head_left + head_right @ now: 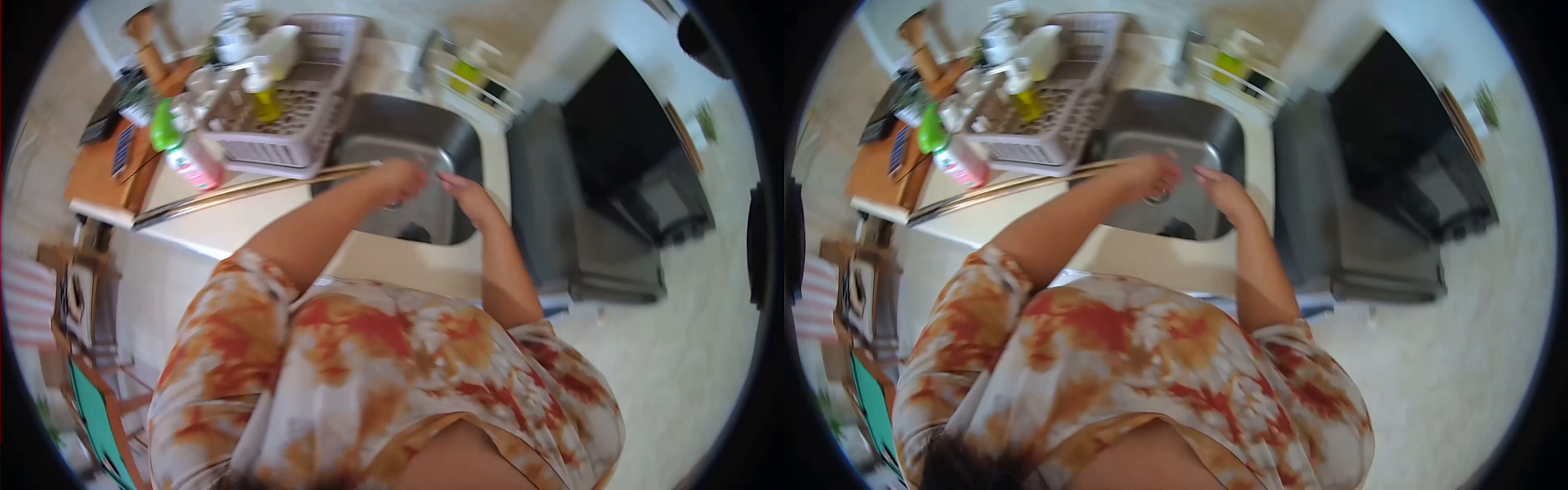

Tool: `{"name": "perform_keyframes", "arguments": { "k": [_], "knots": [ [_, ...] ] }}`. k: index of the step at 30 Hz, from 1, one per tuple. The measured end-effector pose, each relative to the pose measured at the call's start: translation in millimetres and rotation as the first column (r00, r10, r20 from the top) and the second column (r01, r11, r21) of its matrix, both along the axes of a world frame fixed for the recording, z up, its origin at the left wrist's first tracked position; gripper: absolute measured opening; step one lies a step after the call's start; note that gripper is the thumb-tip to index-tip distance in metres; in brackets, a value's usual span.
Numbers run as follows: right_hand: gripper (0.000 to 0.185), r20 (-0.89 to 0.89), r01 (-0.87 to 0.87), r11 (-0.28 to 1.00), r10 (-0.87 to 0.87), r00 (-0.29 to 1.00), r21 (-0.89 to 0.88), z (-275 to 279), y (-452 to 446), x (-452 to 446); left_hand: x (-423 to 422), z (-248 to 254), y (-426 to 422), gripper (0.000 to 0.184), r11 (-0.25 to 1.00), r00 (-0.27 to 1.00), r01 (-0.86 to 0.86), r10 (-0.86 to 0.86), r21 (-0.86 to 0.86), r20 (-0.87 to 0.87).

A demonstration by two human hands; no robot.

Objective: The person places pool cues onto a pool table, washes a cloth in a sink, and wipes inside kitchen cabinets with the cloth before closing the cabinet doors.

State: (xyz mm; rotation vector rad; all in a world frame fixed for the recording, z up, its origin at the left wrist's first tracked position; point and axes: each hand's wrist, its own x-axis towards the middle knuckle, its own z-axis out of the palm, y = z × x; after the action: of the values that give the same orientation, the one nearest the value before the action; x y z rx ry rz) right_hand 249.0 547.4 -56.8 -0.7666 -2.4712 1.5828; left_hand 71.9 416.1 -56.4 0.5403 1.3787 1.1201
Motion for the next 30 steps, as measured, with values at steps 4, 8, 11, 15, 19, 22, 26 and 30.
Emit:
{"name": "perform_keyframes", "arguments": {
  "k": [4,8,11,15,19,22,26,30],
  "knots": [
    [0.040,-0.091,0.202,0.930,-0.241,0.966,-0.307,48,-42,16,3,59,-29,0.081,0.939,0.834,-0.242,0.072,0.244,0.547],
    [0.051,-0.091,0.160,0.930,-0.200,0.976,-0.331,66,-46,15,10,74,-40,0.088,0.923,0.785,-0.247,0.012,0.295,0.620],
    [0.053,0.017,0.203,0.922,-0.209,0.978,-0.330,70,-49,6,15,76,-41,0.093,0.904,0.783,-0.247,-0.026,0.349,0.621],
    [0.044,0.097,0.271,0.905,-0.253,0.963,-0.328,66,-54,-6,23,76,-42,0.096,0.899,0.800,-0.235,-0.037,0.370,0.599],
    [0.030,-0.144,0.100,0.928,-0.161,0.976,-0.360,56,-48,-10,23,73,-48,0.094,0.893,0.810,-0.200,-0.081,0.403,0.581],
    [0.019,-0.132,0.149,0.952,-0.189,0.973,-0.266,72,-42,-5,19,71,-61,0.086,0.878,0.819,-0.246,-0.038,0.410,0.573],
    [0.013,-0.174,-0.003,1.000,-0.002,0.985,-0.031,116,-25,-2,9,59,-91,0.076,0.918,0.867,-0.293,0.138,0.267,0.479],
    [0.012,-0.564,-0.345,0.939,0.286,0.775,0.003,212,-4,12,10,42,-141,0.053,0.988,0.990,-0.125,0.131,0.091,-0.058]
  ]
}}
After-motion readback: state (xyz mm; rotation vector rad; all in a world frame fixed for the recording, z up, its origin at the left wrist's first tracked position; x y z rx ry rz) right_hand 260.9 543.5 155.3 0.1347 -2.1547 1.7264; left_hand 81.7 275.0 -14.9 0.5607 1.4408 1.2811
